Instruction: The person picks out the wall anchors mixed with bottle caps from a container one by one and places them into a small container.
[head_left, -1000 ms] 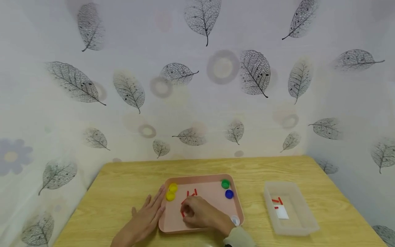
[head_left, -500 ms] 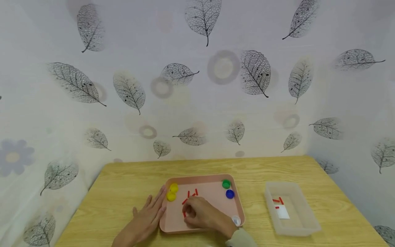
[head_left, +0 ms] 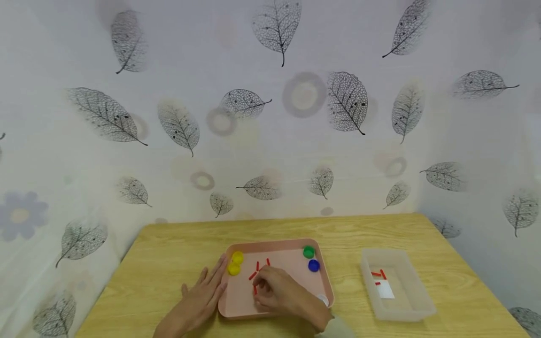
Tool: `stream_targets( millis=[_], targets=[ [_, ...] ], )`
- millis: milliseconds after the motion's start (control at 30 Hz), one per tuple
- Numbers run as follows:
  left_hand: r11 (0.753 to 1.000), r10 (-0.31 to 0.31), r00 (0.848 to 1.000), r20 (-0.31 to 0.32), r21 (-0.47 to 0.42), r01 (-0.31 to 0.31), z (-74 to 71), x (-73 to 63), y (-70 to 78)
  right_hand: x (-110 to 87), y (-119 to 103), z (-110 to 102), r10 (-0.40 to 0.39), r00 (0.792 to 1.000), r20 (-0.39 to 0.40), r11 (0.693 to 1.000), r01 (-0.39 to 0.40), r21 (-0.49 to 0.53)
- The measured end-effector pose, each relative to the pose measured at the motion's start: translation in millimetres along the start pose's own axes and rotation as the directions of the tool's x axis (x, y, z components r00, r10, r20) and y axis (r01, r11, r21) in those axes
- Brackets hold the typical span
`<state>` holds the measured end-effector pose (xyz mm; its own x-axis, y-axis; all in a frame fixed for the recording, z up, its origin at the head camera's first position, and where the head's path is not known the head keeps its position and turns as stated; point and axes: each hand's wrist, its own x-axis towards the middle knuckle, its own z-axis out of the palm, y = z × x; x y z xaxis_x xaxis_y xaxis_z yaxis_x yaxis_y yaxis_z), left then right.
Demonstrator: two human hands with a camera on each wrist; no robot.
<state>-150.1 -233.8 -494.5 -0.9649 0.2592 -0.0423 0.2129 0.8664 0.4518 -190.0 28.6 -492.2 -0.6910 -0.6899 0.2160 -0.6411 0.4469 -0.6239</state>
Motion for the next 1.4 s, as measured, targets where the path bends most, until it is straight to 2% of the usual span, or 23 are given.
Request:
stream_targets(
  millis=[267, 700, 900, 1000, 1133, 1300, 1400],
  targets=[
    [1.0, 0.0, 1.0, 0.006, 0.001, 0.0, 1.1, 1.0, -2.5, -10.9, -2.3, -8.3, 0.037, 0.999, -0.025, 0.998, -0.036, 0.043],
    [1.0, -0.007, 1.0, 0.02, -0.009, 0.007, 1.3, 2.6, -3.7, -26.3, -6.7, -24.0, 0.013, 0.997, -0.076, 0.999, -0.01, 0.041],
    [1.0, -0.006, 1.0, 0.021, -0.008, 0.006, 0.6, 2.2, -3.2, -34.2, -4.9, -29.2, -0.017, 0.991, -0.129, 0.999, 0.021, 0.029],
    [1.0, -0.003, 1.0, 0.016, -0.003, 0.003, 0.6, 2.6, -3.5, -37.4, -2.1, -31.1, -0.072, 0.982, -0.174, 0.997, 0.074, 0.008],
    [1.0, -0.005, 1.0, 0.016, -0.002, 0.005, 0.5, 2.5, -3.2, -41.7, 1.4, -35.2, -0.153, 0.96, -0.234, 0.988, 0.149, -0.033],
    [1.0, -0.009, 1.0, 0.019, -0.001, 0.009, -0.5, 2.1, -2.0, -48.3, 3.6, -43.6, -0.206, 0.937, -0.282, 0.979, 0.195, -0.066],
    [1.0, -0.001, 1.0, 0.014, -0.001, 0.001, -0.7, 1.8, -1.9, -52.0, 4.4, -49.4, -0.216, 0.931, -0.295, 0.976, 0.201, -0.078]
  ],
)
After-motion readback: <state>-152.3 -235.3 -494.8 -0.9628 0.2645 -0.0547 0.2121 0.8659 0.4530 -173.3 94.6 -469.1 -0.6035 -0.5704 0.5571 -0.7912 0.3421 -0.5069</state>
